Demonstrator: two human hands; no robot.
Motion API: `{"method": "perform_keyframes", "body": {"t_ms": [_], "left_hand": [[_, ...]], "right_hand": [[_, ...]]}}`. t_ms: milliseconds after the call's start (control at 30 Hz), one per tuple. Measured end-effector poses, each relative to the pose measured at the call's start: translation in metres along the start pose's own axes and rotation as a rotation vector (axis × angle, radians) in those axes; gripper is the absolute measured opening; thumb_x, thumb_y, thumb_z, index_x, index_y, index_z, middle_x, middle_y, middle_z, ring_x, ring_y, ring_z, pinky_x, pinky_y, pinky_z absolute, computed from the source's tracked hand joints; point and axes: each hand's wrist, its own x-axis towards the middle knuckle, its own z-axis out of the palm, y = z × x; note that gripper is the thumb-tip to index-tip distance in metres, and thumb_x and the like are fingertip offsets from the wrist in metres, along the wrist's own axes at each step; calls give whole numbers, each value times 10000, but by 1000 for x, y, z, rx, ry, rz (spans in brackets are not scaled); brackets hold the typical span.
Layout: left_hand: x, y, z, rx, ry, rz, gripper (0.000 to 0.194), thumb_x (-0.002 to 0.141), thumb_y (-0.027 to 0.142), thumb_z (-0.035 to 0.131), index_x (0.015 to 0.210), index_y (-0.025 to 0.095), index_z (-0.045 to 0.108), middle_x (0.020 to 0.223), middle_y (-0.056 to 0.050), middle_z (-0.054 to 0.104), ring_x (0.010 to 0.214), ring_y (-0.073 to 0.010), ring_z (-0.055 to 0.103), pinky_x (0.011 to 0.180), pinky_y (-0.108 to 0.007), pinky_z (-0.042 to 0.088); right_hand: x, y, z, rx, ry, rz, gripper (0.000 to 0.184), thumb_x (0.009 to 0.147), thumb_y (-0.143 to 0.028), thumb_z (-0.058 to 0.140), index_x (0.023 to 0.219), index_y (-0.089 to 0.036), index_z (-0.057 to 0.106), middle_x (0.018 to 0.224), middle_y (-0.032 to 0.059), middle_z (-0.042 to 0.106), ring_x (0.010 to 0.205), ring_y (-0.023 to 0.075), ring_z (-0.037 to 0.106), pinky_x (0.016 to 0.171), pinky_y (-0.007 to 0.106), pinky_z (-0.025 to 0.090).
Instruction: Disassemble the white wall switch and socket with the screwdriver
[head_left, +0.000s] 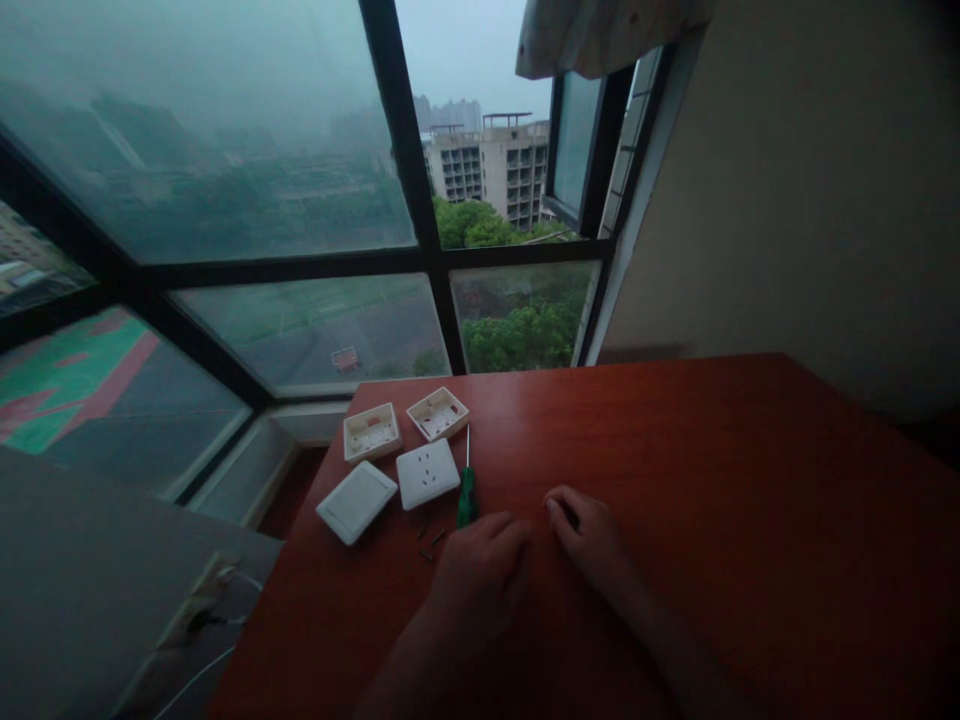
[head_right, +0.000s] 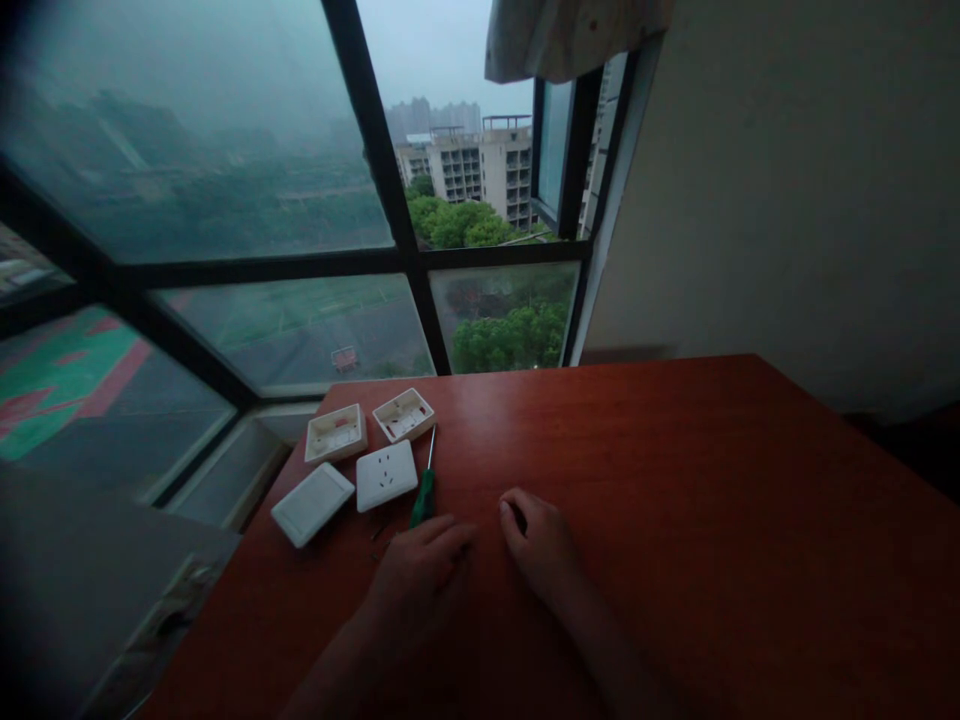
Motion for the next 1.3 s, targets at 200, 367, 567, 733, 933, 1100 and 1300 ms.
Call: {"method": "perform_keyframes", "body": {"t_ms": [200,367,567,733,933,1100,1300], "left_hand": [[-11,-67,-53,212,249,-240,259,886,283,522,1120,206,600,1111,-91,630,999,-263,620,862,-392,509],[-11,-99,-65,394,168,-227,471,833,331,607,1260,156,511,1287,-153,531,1183,-334,509,980,-496,438],[14,-100,-66,441,134,-291,371,889,301,550,1228,152,532,1236,-131,570,1128,-286,545,963,-421,441],[56,-110,-69,512,54,-394,254,913,274,501,1099,160,630,1102,-112,648,1013,-259,605,891,-362,453],[90,-117,-62,545,-75,-425,198,889,275,521,871,179,694,938,-93,703,892,-235,640,774,-311,456],[101,-112,-61,559,-114,-427,272,916,307,467,886,165,697,926,-117,694,871,-247,639,749,-320,451],[114,-89,-45,514,-149,-341,357,943,355,417,876,146,698,884,-128,684,824,-251,632,748,-341,452]], "right_hand": [[3,-35,14,-46,-92,-57,196,893,-231,448,984,-201,620,965,64,675,859,184,629,764,284,463],[12,-67,41,-142,-107,-34,383,846,-354,556,1199,-205,556,1116,113,618,955,265,618,796,372,477],[22,-94,54,-380,-174,44,547,856,-434,530,1343,-210,421,1235,157,548,1030,313,588,761,421,489],[25,-104,63,-416,-198,70,556,864,-343,510,1373,-142,410,1181,200,581,979,338,607,728,451,487],[30,-102,66,-342,-200,162,629,795,-239,532,1398,-117,402,1085,204,651,907,330,651,745,434,473],[32,-76,44,-154,-131,259,510,823,-193,442,1319,-83,491,1057,211,676,955,323,647,826,425,442],[23,-31,6,246,-61,351,457,912,-425,278,1063,-156,614,870,98,690,731,218,654,603,306,490]]}}
